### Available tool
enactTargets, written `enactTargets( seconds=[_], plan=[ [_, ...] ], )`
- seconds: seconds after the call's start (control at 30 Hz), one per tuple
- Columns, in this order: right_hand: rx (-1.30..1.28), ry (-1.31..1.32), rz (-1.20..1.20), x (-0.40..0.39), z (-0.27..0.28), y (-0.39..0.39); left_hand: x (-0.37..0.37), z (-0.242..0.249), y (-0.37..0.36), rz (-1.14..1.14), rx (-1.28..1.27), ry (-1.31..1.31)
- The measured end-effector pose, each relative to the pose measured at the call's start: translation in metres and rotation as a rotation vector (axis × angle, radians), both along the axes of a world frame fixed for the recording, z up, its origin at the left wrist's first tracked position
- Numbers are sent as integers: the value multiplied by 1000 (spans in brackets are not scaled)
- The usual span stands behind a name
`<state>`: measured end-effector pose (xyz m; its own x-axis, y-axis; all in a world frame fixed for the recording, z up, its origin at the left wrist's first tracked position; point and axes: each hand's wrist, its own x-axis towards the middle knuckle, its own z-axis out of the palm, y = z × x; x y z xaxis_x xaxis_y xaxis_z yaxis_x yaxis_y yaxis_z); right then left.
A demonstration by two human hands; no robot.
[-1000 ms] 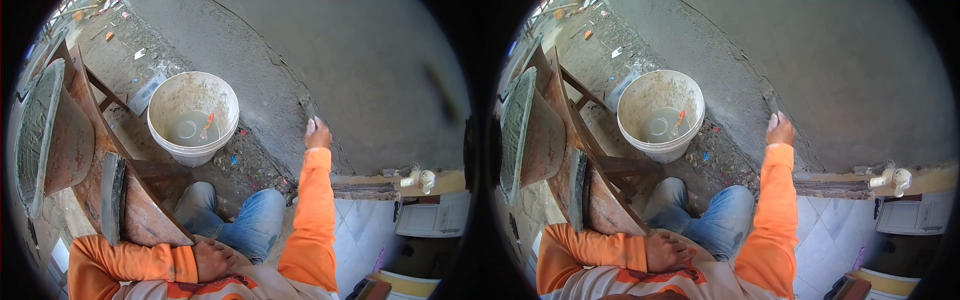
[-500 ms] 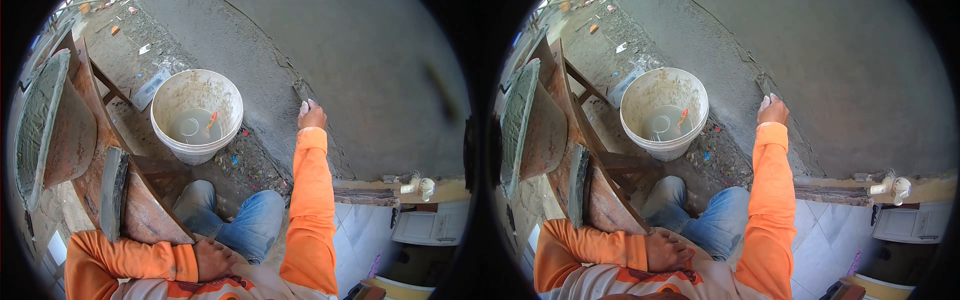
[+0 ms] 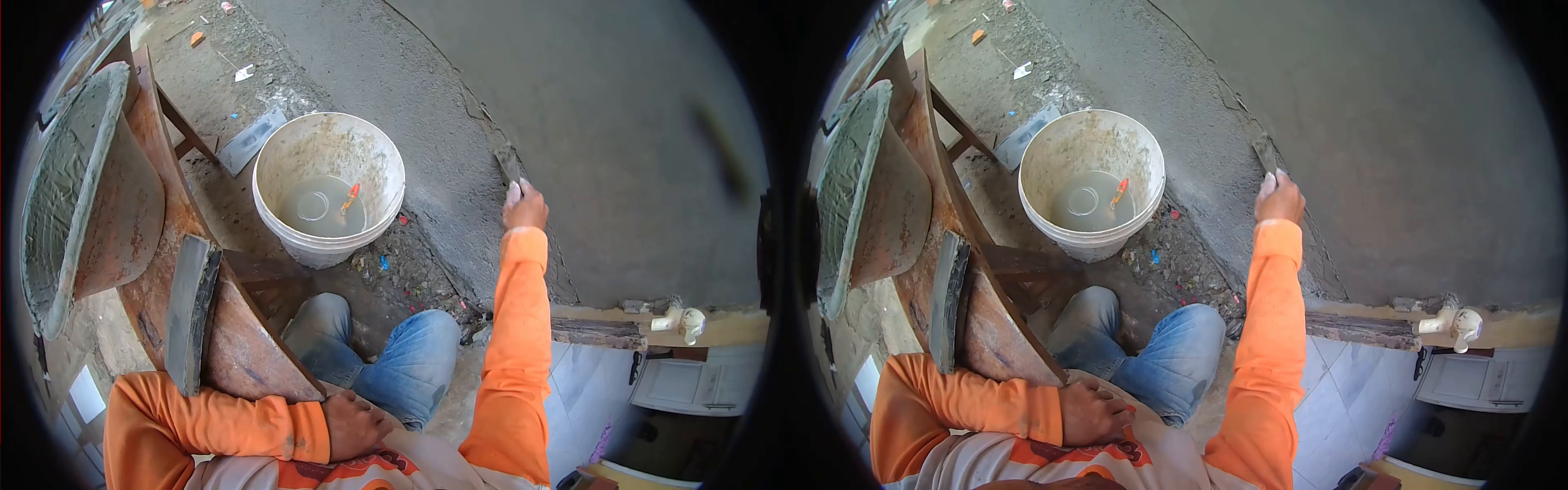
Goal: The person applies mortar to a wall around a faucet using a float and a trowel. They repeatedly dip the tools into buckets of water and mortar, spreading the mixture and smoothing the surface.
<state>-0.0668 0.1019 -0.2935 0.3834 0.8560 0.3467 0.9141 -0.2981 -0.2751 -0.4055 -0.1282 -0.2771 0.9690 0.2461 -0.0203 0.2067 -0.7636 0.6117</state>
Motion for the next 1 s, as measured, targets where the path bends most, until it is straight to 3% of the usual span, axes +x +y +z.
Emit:
enactTargets(
  seconds=[0.1, 0.27, 0.37, 0.5, 0.67, 0.8, 0.93, 1.0],
  plan=[
    [58, 18, -20, -11, -9, 27, 1, 0, 3, 4, -12, 25],
    [-14, 66, 10, 2, 5, -1, 1, 0, 0, 12, -74, -56],
    [38, 25, -31, -29, 10, 40, 2, 0, 2, -7, -63, 7],
    [-9, 5, -17, -17, 7, 15, 0, -5, 2, 3, -73, -69],
    [-23, 43, -73, -52, 14, 55, 1, -4, 0, -5, -78, -28],
    [-6, 52, -70, -29, 3, 39, 1, -6, 0, 12, -65, -90],
    [-106, 60, -92, -69, 27, 61, 2, -9, -4, 20, -28, -68],
    [37, 69, -82, -62, 8, 71, 1, -10, -5, 31, -34, -77]
  ],
)
